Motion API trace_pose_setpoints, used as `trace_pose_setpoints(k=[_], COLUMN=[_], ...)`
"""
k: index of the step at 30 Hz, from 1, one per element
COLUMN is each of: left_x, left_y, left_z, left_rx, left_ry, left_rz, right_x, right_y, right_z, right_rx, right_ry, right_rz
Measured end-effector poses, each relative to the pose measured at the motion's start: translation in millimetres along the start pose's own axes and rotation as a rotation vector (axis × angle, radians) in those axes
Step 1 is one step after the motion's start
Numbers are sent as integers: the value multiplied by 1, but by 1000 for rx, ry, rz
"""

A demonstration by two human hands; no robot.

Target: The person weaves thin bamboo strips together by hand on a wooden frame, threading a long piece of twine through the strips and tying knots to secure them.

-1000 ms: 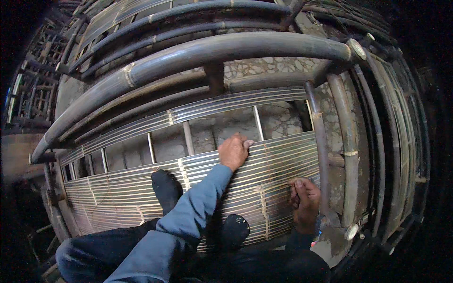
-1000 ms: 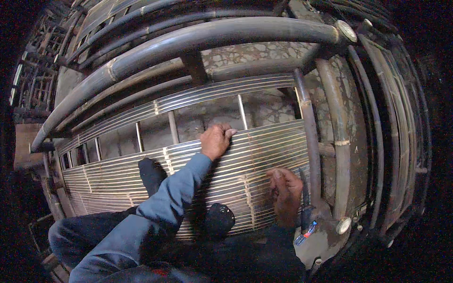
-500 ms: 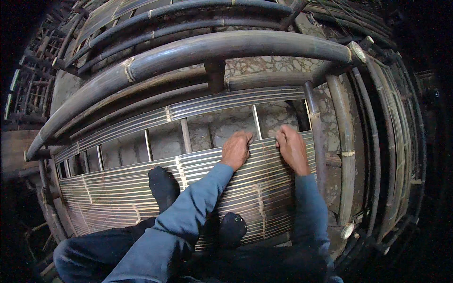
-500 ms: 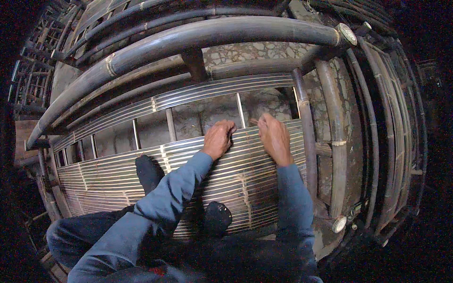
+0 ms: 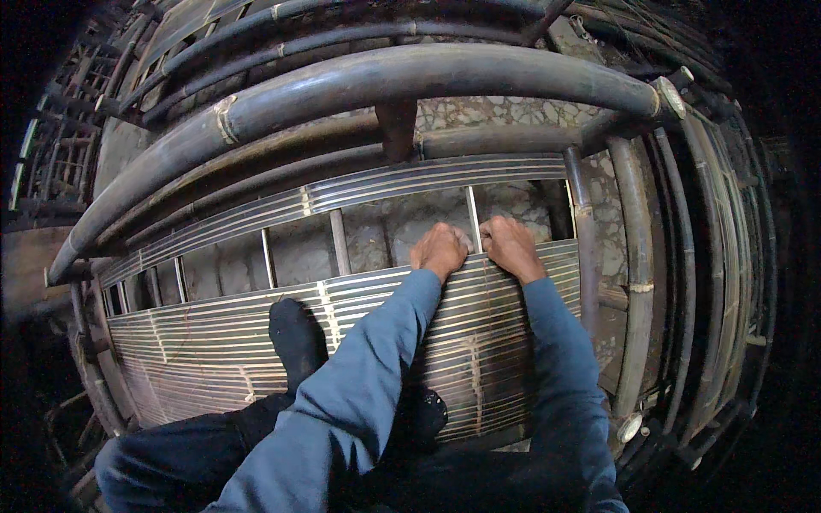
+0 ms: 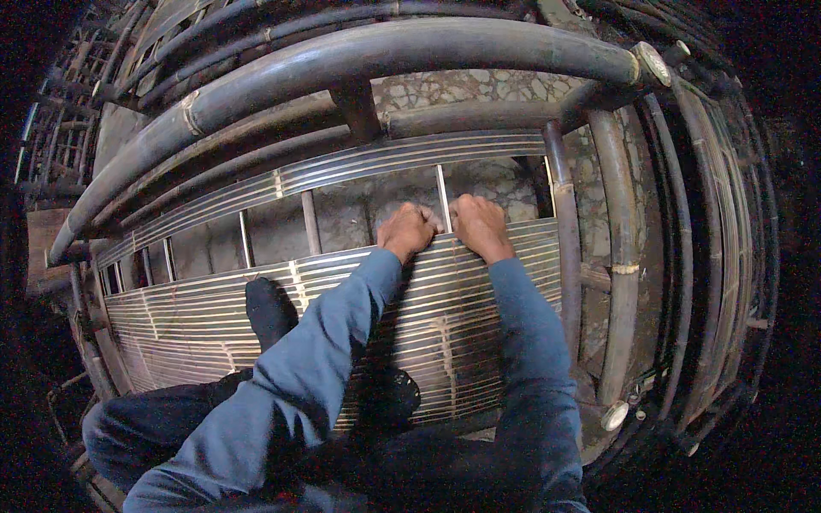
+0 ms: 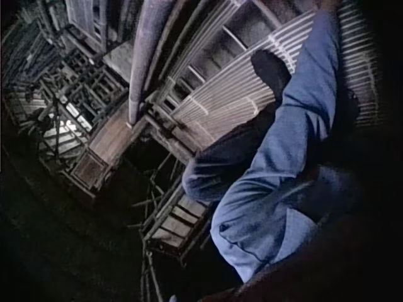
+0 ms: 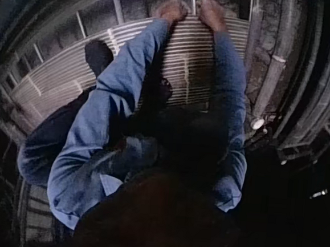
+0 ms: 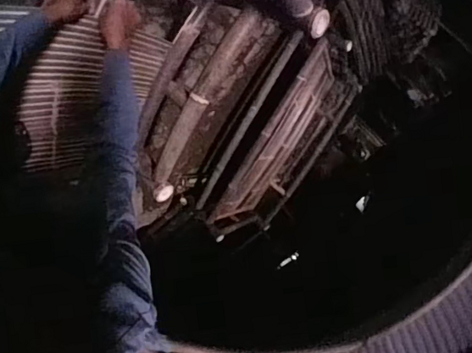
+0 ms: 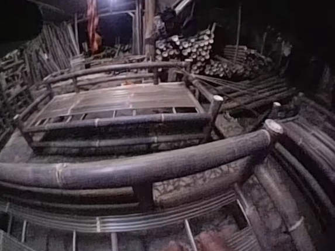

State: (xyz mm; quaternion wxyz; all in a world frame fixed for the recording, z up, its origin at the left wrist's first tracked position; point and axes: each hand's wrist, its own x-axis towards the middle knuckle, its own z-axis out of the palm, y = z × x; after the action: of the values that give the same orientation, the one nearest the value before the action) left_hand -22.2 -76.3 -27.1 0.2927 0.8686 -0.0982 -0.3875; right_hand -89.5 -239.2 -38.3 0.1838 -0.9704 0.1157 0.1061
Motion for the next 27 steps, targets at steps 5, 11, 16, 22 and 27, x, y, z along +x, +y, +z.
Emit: trace_pose_setpoints(k=[5,11,16,22,27], left_x=[-9,-4,-6,1,0], left_y=[-12,-40,-31,-36,-36], left_z=[7,1,5,5,9], left_rx=[-199,-355,-374,-341,-302], left_ry=[208,188,89,32,62], left_rz=[121,374,483,490,450], right_x=[-15,-39,-39,-35,-45], right_y=[14,-22,-11,-9,18], right_z=[-16,-17,-15,-14,-24], right_rx=[148,1486,1062,702,446], right_ry=[86,-290,-205,-16,127], right_rz=[74,325,222,-4,-145])
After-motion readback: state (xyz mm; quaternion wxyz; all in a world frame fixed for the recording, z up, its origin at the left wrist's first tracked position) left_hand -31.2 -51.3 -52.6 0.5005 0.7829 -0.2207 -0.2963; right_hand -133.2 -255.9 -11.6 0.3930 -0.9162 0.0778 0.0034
